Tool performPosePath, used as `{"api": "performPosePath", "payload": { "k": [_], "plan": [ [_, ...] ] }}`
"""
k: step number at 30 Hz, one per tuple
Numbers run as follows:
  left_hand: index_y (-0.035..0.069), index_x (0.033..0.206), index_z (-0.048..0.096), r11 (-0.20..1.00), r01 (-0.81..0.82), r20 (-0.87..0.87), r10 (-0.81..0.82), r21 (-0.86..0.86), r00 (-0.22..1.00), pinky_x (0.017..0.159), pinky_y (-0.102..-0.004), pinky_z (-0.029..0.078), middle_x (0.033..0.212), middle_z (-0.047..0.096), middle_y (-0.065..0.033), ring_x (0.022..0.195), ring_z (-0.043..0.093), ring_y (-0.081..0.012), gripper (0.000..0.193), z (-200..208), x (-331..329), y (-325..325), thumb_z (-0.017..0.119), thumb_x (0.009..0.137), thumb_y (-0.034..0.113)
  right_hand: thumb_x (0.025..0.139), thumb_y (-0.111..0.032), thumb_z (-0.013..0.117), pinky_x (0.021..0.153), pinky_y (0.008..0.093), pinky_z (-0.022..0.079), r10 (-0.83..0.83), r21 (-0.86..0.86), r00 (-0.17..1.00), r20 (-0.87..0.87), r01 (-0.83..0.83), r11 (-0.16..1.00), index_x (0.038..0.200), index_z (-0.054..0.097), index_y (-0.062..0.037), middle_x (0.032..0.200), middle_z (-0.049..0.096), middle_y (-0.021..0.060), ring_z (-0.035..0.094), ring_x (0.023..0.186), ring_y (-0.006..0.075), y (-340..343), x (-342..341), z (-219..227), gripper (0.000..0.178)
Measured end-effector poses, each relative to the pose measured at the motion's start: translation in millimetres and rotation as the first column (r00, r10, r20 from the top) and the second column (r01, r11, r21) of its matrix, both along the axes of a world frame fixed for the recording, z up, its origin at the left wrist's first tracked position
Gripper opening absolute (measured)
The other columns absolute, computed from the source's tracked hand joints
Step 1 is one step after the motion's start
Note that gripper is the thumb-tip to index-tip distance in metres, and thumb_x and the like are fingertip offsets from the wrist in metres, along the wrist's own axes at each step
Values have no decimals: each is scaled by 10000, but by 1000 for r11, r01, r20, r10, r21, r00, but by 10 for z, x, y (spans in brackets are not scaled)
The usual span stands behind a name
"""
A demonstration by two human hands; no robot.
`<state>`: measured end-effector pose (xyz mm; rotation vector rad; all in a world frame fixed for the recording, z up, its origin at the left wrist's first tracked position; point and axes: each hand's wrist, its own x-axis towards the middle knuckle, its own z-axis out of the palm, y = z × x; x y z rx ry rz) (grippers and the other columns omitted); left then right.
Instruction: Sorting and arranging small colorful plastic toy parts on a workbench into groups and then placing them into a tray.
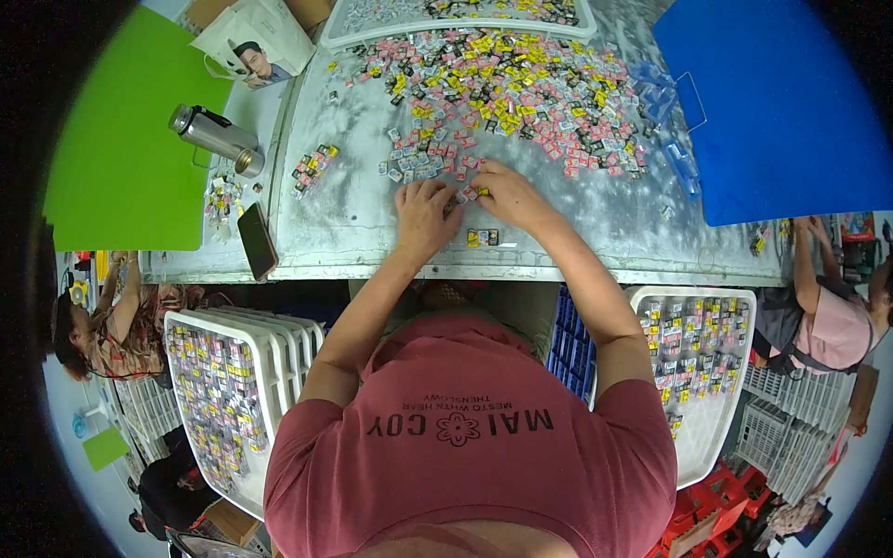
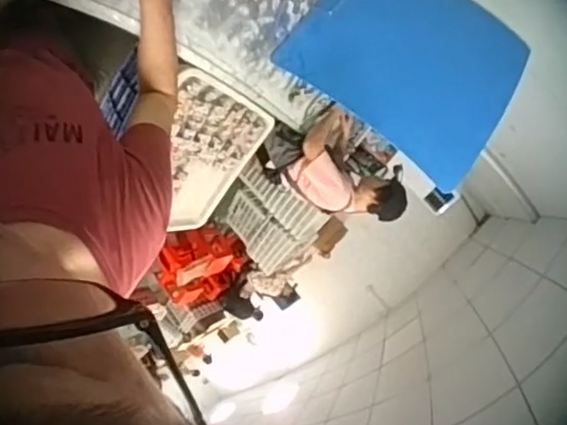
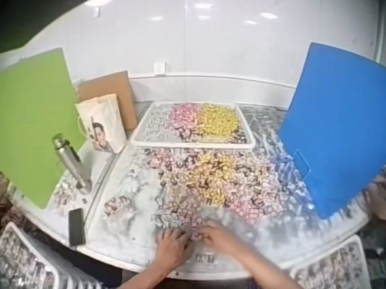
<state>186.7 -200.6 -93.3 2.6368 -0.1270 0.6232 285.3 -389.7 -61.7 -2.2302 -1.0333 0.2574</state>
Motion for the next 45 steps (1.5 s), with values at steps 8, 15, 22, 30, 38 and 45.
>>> {"api": "performPosePath", "payload": {
  "k": [8,15,22,30,38,45],
  "plan": [
    [147,1157,736,997,69,10,-69,-34,998,1007,-448,382,1136,663,-32,1113,579,-258,374,27,10,5,795,807,267,812,-64,737,862,448,538,-375,224,885,275,320,921,1117,730,-60,1042,652,142,657,993,348,-253,513,-147,305],
    [162,1169,739,990,136,-1,-136,-22,991,972,-431,398,1149,668,-19,1103,588,-250,352,-38,108,-1,782,834,263,810,-38,717,855,463,543,-411,199,827,383,360,911,1030,731,-50,995,663,144,660,957,367,-310,552,-150,221],
    [153,1178,736,988,157,-3,-157,-12,988,975,-430,403,1186,670,-32,1128,589,-257,361,-23,142,-21,780,838,267,820,-7,725,759,379,564,-252,230,931,265,192,954,1032,728,-37,1007,683,125,690,858,308,-357,-40,-258,214],
    [147,1168,733,978,203,-29,-205,-58,978,973,-446,418,1202,665,-40,1148,591,-275,357,-81,218,-30,783,830,251,808,36,757,703,314,566,-223,281,975,-19,219,934,999,722,-29,1014,675,81,688,787,199,-294,-109,-209,205],
    [135,1197,704,981,190,75,-187,-36,980,991,-446,407,1196,654,-34,1156,575,-268,410,-53,128,-2,784,812,254,828,-12,732,739,376,574,-328,293,944,-30,322,900,983,713,-23,1002,672,118,693,809,290,-334,241,-116,157],
    [127,1186,714,995,86,47,-84,-54,995,1023,-447,384,1233,659,-49,1179,571,-287,376,34,-54,111,773,820,190,843,-70,746,776,403,561,-385,176,880,280,347,921,1018,722,-30,1025,674,120,698,871,312,-344,443,-270,180]
  ]
}}
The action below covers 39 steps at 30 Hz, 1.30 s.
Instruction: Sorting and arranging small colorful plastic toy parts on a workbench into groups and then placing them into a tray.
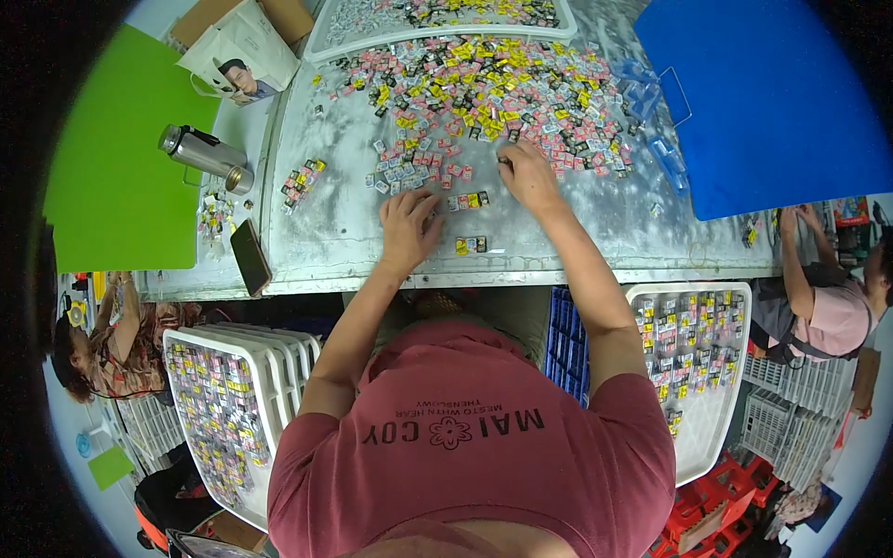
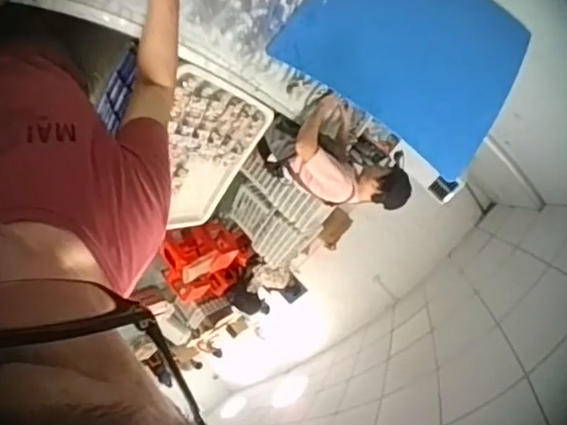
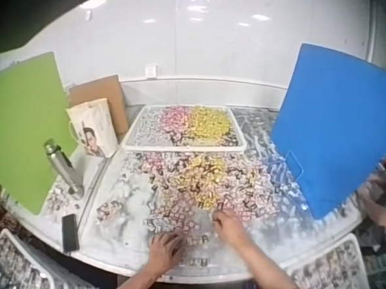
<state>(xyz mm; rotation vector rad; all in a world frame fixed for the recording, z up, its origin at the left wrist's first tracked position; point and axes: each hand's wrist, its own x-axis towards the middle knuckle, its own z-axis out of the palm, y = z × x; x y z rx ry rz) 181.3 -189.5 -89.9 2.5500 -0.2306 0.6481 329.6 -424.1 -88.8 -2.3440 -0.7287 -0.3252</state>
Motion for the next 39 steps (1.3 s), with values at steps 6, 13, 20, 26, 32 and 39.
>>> {"api": "performPosePath", "payload": {
  "k": [6,13,20,26,32,39],
  "plan": [
    [113,1138,727,1000,-22,22,22,2,1000,1018,-435,380,1181,660,-56,1159,572,-281,317,-113,21,29,753,825,157,854,-107,744,832,441,559,-9,31,1000,-19,9,999,1111,708,-62,1094,640,121,676,951,334,170,48,159,263],
    [103,1121,726,997,-59,11,59,-56,998,1024,-450,374,1153,643,-64,1159,560,-286,329,-97,5,25,749,796,146,851,-106,727,875,464,548,-17,-125,1000,-18,15,992,1176,687,-90,1120,621,138,646,1025,364,251,178,152,328],
    [93,1116,725,997,-45,3,45,-57,999,1030,-463,370,1126,626,-73,1154,551,-291,388,-16,-21,10,687,729,88,854,-109,726,829,443,542,-27,-21,999,-41,26,999,1083,673,-53,1044,637,137,664,970,343,88,67,12,242],
    [94,1102,725,998,-48,21,48,-33,999,1010,-449,385,1115,631,-79,1113,572,-292,346,-94,-16,31,672,760,68,825,-99,759,861,464,532,-9,-19,999,-42,8,1000,1092,662,-47,1067,630,148,639,1003,374,-5,-46,26,289],
    [94,1100,725,998,-43,43,45,-42,998,1002,-447,390,1090,641,-76,1088,586,-289,321,-107,-11,36,677,784,60,823,-63,760,824,454,529,7,145,989,-147,15,989,975,691,-32,966,659,134,651,910,368,-51,-109,52,169],
    [96,1122,718,998,-45,11,46,-49,999,1017,-454,376,1117,627,-84,1115,570,-299,409,-48,-23,20,643,723,41,807,-31,744,801,424,525,69,60,960,273,-89,994,940,715,-39,932,670,102,653,875,320,-57,-281,55,136]
  ]
}}
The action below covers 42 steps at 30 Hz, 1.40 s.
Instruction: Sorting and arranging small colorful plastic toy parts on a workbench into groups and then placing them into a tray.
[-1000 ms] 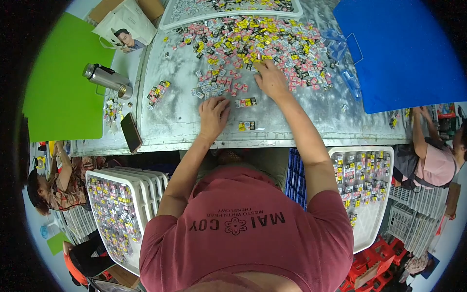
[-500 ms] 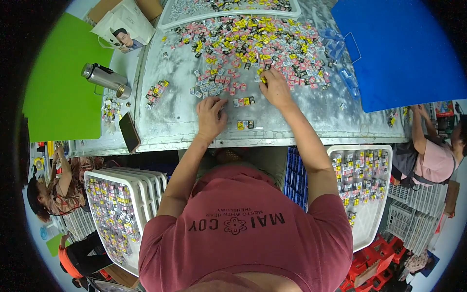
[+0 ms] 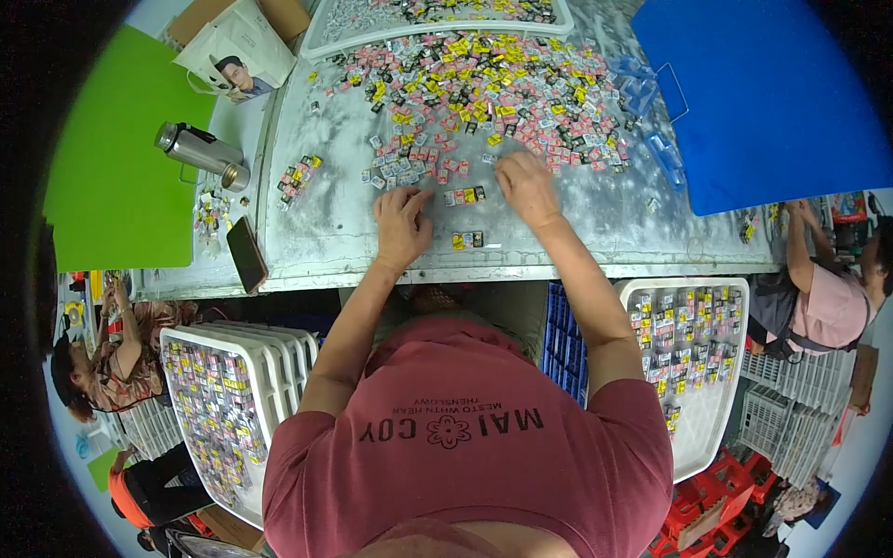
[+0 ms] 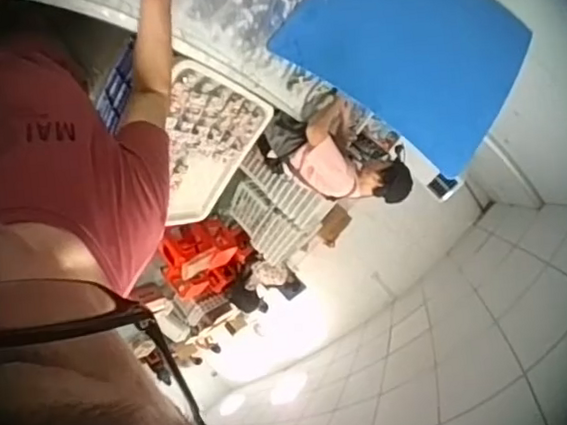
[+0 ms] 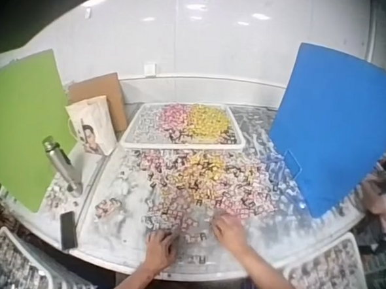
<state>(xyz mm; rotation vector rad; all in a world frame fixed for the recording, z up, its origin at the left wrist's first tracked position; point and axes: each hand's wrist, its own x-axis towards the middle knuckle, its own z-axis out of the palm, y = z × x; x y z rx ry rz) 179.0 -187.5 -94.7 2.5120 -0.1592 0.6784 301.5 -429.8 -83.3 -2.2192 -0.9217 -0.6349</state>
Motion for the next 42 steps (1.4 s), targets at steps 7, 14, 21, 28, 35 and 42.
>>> {"api": "performPosePath", "payload": {
  "k": [7,14,21,28,35,42],
  "plan": [
    [96,1140,712,1000,-11,-14,11,-8,1000,1039,-460,362,1129,619,-89,1135,557,-305,469,-17,-1,13,618,685,32,841,-59,734,875,430,514,115,-148,990,-78,-126,981,979,751,-82,1034,709,62,660,950,299,-32,-288,96,140],
    [97,1126,722,1000,-7,-7,7,1,1000,1036,-458,369,1131,620,-91,1128,563,-304,433,-21,-3,17,622,710,33,883,-43,670,941,431,502,101,-120,994,-34,-104,987,1096,756,-92,1171,698,80,640,1056,299,8,119,66,235],
    [100,1104,728,1000,-8,-7,7,-13,1000,1026,-461,377,1122,623,-88,1123,568,-306,395,-28,-6,5,642,722,49,870,-44,688,924,432,511,19,-120,990,-140,-36,992,1082,753,-86,1090,681,81,634,1058,301,-102,78,-111,225],
    [99,1105,728,1000,5,-13,-5,-7,1000,1024,-464,377,1121,623,-89,1122,567,-306,381,-25,10,12,660,732,61,856,-58,703,917,434,514,-29,-37,975,-220,21,999,1033,742,-51,1090,674,103,643,1059,325,-105,171,-45,182],
    [104,1117,726,1000,14,-11,-14,-6,1000,1025,-454,373,1133,628,-85,1142,560,-298,362,6,2,-10,691,756,96,812,-102,731,1026,448,434,-60,-255,972,-228,0,967,999,753,-103,1072,686,59,603,1143,298,-98,-85,230,189],
    [101,1116,727,999,52,-18,-52,13,999,1026,-452,374,1135,636,-75,1131,572,-291,345,17,8,-6,712,772,123,793,-103,748,998,422,424,61,-187,929,-364,-138,973,1009,758,-121,1071,701,31,612,1101,272,-94,-208,220,216]
  ]
}}
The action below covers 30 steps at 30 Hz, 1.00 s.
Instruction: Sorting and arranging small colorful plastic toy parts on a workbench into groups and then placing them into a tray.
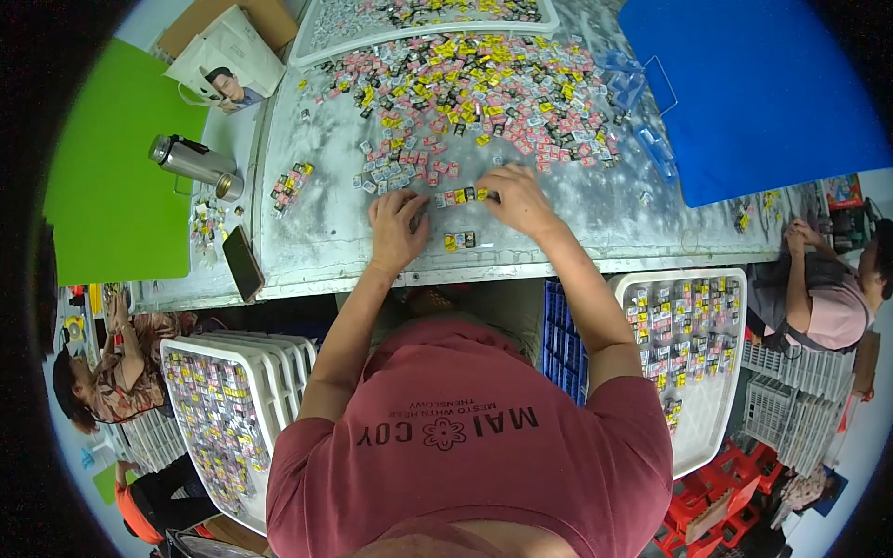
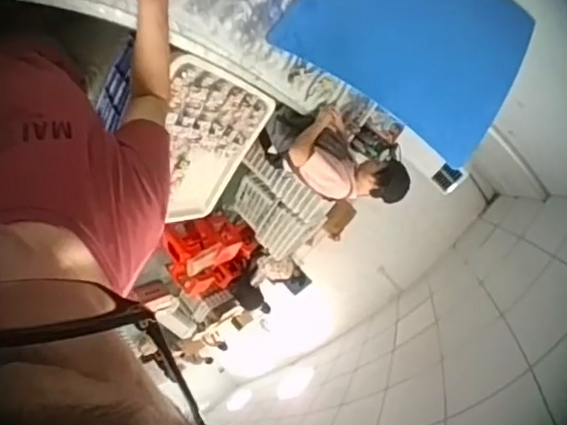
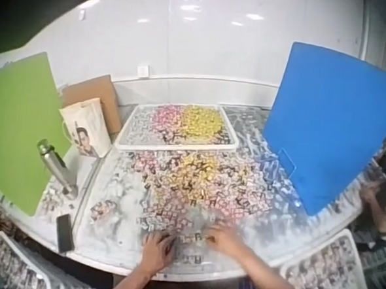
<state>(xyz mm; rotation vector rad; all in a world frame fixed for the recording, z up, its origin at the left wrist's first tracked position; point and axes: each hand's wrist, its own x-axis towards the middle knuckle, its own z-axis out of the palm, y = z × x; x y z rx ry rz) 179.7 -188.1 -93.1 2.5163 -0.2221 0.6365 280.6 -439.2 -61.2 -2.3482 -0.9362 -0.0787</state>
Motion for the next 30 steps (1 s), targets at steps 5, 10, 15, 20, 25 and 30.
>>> {"api": "performPosePath", "payload": {
  "k": [5,10,15,20,25,30],
  "plan": [
    [102,1117,731,1000,-6,12,6,-10,1000,1015,-447,384,1120,638,-69,1110,585,-287,348,3,6,-6,722,769,116,788,-67,733,977,446,466,-125,195,989,73,109,975,1025,749,-84,1073,700,70,634,1052,300,-142,189,-97,239],
    [96,1122,730,1000,-5,-12,5,-21,1000,1013,-447,384,1124,636,-73,1111,585,-290,354,-11,-16,11,729,768,112,804,-69,719,917,446,520,-276,175,958,82,259,950,1042,742,-37,1070,692,129,658,991,348,-278,200,-141,241],
    [92,1119,731,1000,1,-3,-1,-25,1000,1010,-447,387,1123,633,-79,1113,584,-294,354,0,14,-7,726,765,106,796,-91,756,879,459,516,-377,166,876,301,342,925,988,750,-52,1035,692,111,648,965,349,-315,396,-230,196],
    [81,1110,732,999,6,14,-5,-37,1000,1008,-447,396,1119,633,-83,1108,588,-296,366,-13,21,-22,700,745,76,783,-66,772,835,430,520,-369,84,868,334,362,928,929,749,-74,983,710,70,655,915,316,-340,452,-245,148],
    [79,1103,732,999,9,8,-9,-39,1000,1009,-447,397,1121,636,-84,1104,591,-299,370,-21,-6,8,681,737,53,772,-72,762,869,442,491,-359,134,875,324,334,933,897,727,-92,974,685,62,641,957,307,-358,382,-318,131],
    [83,1104,730,999,11,20,-10,-36,1000,1010,-447,398,1127,638,-86,1107,591,-301,373,-66,5,33,667,739,33,824,-94,743,898,435,507,-353,202,914,201,314,928,942,746,-64,1057,710,98,652,1037,318,-483,439,-301,122]
  ]
}}
